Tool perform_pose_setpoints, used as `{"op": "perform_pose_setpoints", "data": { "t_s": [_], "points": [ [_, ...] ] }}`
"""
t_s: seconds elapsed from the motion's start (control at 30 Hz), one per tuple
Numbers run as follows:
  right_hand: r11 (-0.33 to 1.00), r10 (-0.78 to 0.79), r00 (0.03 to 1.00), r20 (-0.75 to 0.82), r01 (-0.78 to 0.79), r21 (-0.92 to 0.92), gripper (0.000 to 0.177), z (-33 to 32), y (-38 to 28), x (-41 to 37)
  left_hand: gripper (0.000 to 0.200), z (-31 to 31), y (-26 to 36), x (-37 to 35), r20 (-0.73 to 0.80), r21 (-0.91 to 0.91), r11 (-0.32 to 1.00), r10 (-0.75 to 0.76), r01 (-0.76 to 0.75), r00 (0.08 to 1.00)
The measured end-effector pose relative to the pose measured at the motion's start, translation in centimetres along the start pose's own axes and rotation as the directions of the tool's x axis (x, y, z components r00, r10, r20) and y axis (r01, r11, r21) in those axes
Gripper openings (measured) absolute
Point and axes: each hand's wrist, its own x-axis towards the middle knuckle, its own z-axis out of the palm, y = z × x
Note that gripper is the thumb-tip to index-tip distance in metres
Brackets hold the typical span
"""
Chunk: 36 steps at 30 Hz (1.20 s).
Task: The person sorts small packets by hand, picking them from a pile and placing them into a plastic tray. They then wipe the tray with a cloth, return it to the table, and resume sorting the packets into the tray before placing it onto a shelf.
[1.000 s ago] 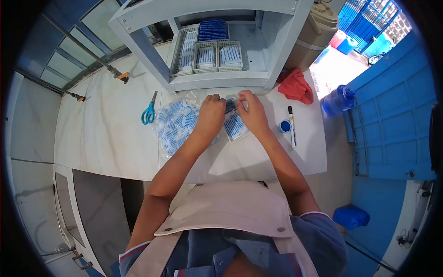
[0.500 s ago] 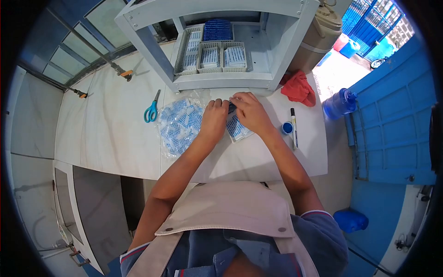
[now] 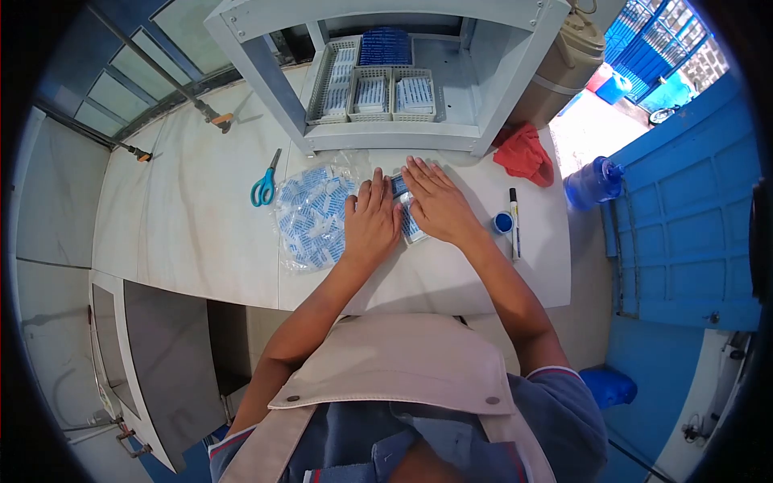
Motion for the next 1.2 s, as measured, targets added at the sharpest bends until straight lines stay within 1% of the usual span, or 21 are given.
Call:
{"op": "perform_pose_setpoints", "data": {
  "t_s": [0.07,0.13,0.17,0.2,0.23,0.27,0.33,0.37,0.43,0.47,0.5,0.53,0.57,0.67,0.8,0.87,0.93,1.03,1.1,1.17,1.2],
  "points": [
    [1.000,0.025,0.999,0.023,-0.025,0.014,0.050,0.2,-0.1,-0.3,0.046,-0.2,-0.1,0.2,0.021,0.002,1.000,0.000,0.000,1.000],
    [0.969,0.118,0.976,-0.183,-0.073,0.238,0.042,-0.5,0.0,-0.3,0.046,-0.7,-0.3,0.2,-0.017,-0.050,0.998,-0.026,0.025,1.000],
    [0.969,0.112,0.978,-0.179,-0.067,0.238,0.042,-1.1,0.1,-0.7,0.046,-1.0,-0.5,0.1,-0.048,-0.103,0.994,-0.050,0.044,0.998],
    [0.939,0.228,0.969,-0.095,-0.193,0.284,0.037,-2.6,-0.3,-1.3,0.046,-1.3,-0.7,-0.3,-0.047,-0.103,0.993,-0.056,0.050,0.997],
    [0.893,0.339,0.941,-0.008,-0.319,0.317,0.032,-3.4,-0.8,-1.9,0.046,-1.6,-1.0,-0.8,-0.034,-0.090,0.996,-0.006,0.003,0.999],
    [0.894,0.337,0.942,-0.005,-0.318,0.316,0.032,-3.4,-1.4,-2.4,0.046,-1.7,-1.0,-1.1,-0.023,-0.079,0.996,0.043,-0.045,0.999],
    [0.845,0.403,0.915,0.011,-0.376,0.380,0.024,-3.2,-3.1,-3.4,0.045,-1.2,-0.9,-1.5,-0.004,-0.086,0.995,0.042,-0.043,0.999],
    [0.845,0.404,0.915,0.012,-0.379,0.377,0.024,-2.7,-3.7,-3.5,0.045,-1.0,-0.9,-1.7,0.011,-0.089,0.995,0.048,-0.047,0.999],
    [0.901,0.413,0.905,-0.105,-0.389,0.194,0.023,-1.6,-4.5,-3.5,0.044,-1.4,-0.4,-1.5,-0.020,-0.112,0.992,0.058,-0.060,0.998],
    [0.900,0.415,0.904,-0.105,-0.390,0.193,0.023,-1.5,-4.6,-3.6,0.044,-1.6,-0.2,-1.4,-0.050,-0.128,0.989,0.064,-0.070,0.997],
    [0.911,0.408,0.906,-0.110,-0.397,0.108,0.021,-1.6,-4.7,-3.3,0.044,-2.0,-0.1,-1.3,-0.052,-0.127,0.989,0.064,-0.070,0.997],
    [0.916,0.401,0.909,-0.111,-0.401,0.023,0.019,-1.6,-4.8,-3.2,0.043,-2.4,0.2,-1.3,0.009,-0.166,0.981,0.102,-0.099,0.995],
    [0.917,0.399,0.911,-0.109,-0.399,0.022,0.019,-1.5,-4.9,-3.1,0.043,-2.6,0.3,-1.4,0.067,-0.208,0.970,0.141,-0.124,0.988],
    [0.923,0.381,0.914,-0.141,-0.386,-0.002,0.019,-1.5,-4.8,-3.0,0.040,-1.8,0.3,-1.8,0.110,-0.184,0.974,0.152,-0.130,0.982],
    [0.909,0.409,0.903,-0.133,-0.416,-0.027,0.018,-1.7,-5.0,-3.5,0.037,-2.2,0.5,-1.7,0.009,-0.197,0.965,0.177,-0.172,0.984],
    [0.899,0.430,0.896,-0.107,-0.436,-0.036,0.018,-1.8,-5.0,-3.5,0.039,-1.9,0.2,-1.8,0.113,-0.170,0.964,0.224,-0.203,0.968],
    [0.913,0.408,0.904,-0.129,-0.403,0.068,0.020,-1.8,-4.6,-2.9,0.039,-2.0,0.1,-1.7,0.119,-0.186,0.956,0.252,-0.228,0.960],
    [0.944,0.329,0.937,-0.121,-0.323,0.070,0.024,-1.3,-3.7,-3.0,0.039,-1.9,0.1,-1.8,0.117,-0.204,0.940,0.300,-0.273,0.947],
    [0.940,0.342,0.934,-0.107,-0.339,0.051,0.025,-1.3,-3.4,-3.3,0.038,-2.0,-0.2,-1.7,0.102,-0.201,0.936,0.312,-0.288,0.945],
    [0.935,0.354,0.931,-0.091,-0.353,0.030,0.027,-1.4,-3.1,-3.3,0.037,-2.2,-0.7,-1.7,0.122,-0.269,0.903,0.377,-0.335,0.918],
    [0.932,0.357,0.926,-0.122,-0.345,0.107,0.026,-1.5,-3.0,-3.2,0.037,-2.2,-0.7,-1.7,0.121,-0.267,0.906,0.370,-0.329,0.921]
  ]
}}
